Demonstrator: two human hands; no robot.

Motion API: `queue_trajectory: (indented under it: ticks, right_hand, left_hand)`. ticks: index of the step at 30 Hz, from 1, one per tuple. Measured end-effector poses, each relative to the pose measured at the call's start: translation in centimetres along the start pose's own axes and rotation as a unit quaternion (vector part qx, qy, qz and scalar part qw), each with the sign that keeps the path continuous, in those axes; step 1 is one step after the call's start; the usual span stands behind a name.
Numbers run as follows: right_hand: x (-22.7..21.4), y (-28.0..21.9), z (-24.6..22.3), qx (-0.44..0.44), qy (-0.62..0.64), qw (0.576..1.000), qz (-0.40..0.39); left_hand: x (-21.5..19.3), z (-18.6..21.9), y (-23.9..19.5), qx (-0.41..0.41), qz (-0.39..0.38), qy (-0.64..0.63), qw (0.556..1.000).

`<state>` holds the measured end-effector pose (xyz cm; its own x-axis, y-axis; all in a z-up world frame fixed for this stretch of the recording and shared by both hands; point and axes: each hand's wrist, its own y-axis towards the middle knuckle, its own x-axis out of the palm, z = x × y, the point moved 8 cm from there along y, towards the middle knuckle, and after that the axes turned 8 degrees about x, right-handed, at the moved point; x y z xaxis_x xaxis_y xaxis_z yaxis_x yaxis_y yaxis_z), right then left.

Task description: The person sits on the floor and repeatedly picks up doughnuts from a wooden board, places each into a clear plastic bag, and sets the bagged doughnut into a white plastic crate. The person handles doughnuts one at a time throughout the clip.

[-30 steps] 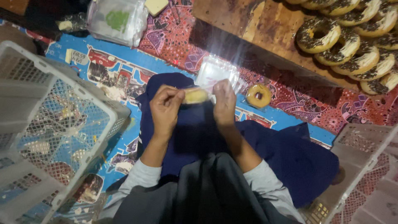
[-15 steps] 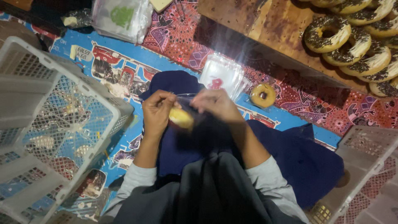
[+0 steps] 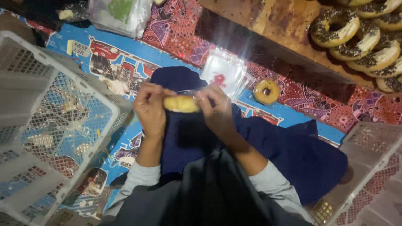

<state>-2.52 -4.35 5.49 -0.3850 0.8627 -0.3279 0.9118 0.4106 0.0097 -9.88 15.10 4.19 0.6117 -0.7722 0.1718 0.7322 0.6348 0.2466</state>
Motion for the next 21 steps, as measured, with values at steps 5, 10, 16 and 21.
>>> queue_trajectory:
  ticks: [5,10,16,21]
  right_hand:
    - [0.8,0.0,2.8,0.060,-0.125,0.990,0.021]
    - [2.4,-6.4,12.7,0.149,-0.009,0.989,-0.012]
    - [-6.9,-2.7,24.8,0.068,-0.174,0.974,0.128]
    - [-18.0,-2.8,30.7,0.265,0.026,0.916,0.299]
  left_hand:
    - [-2.5,0.2,-3.3,-0.037,-0.051,0.271,0.960]
    - [-2.8,-2.9,-8.2,-0.092,-0.117,0.268,0.952]
    - [12.1,-11.1,-6.4,-0.124,-0.307,0.102,0.938]
    - [19.5,-20.9,1.5,0.103,-0.351,0.391,0.845]
